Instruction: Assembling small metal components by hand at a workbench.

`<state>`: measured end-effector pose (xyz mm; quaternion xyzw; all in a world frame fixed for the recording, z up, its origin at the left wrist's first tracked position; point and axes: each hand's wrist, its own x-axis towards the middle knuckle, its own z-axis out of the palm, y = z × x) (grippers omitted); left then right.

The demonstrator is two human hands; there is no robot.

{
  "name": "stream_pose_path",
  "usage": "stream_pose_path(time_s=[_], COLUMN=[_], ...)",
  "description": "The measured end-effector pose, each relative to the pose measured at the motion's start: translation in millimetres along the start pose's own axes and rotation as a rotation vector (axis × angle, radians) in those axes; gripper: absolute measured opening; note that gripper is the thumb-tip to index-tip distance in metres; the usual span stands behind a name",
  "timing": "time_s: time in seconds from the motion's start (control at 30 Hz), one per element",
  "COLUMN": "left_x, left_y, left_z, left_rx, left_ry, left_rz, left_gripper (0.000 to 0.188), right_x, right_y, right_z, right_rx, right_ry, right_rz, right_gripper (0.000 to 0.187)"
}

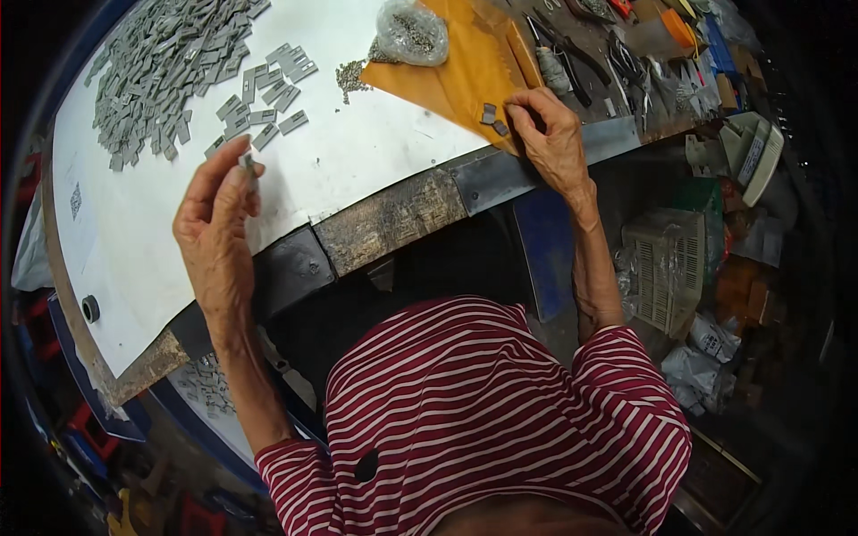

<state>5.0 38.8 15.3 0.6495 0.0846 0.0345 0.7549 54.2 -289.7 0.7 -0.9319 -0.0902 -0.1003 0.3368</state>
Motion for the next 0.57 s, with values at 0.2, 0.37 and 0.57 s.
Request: stream_pose_path(time_s=[0.2, 0.37, 0.57], left_x=[-8.9, -12.1, -13.5], left_y=[-9.8, -15.6, -18.5], left_z=[26.9, 28.6, 25.6], left_rx=[-0.102, -0.069, -0.086], left_ry=[-0.023, -0.057, -0.076], left_rz=[-0.158, -0.145, -0.117], left_gripper=[0.025, 0.025, 0.026], right_x=[5.8, 8.1, 12.4], right_y=[4.6, 8.3, 9.1], right_z=[4.3, 6.8, 5.1], right_rx=[-0.091, -0.284, -0.426], right_ry=[-0.011, -0.027, -0.140], right_rz=[-0.263, -0.444, -0.499], right_gripper=[0.008, 0.013, 0.011])
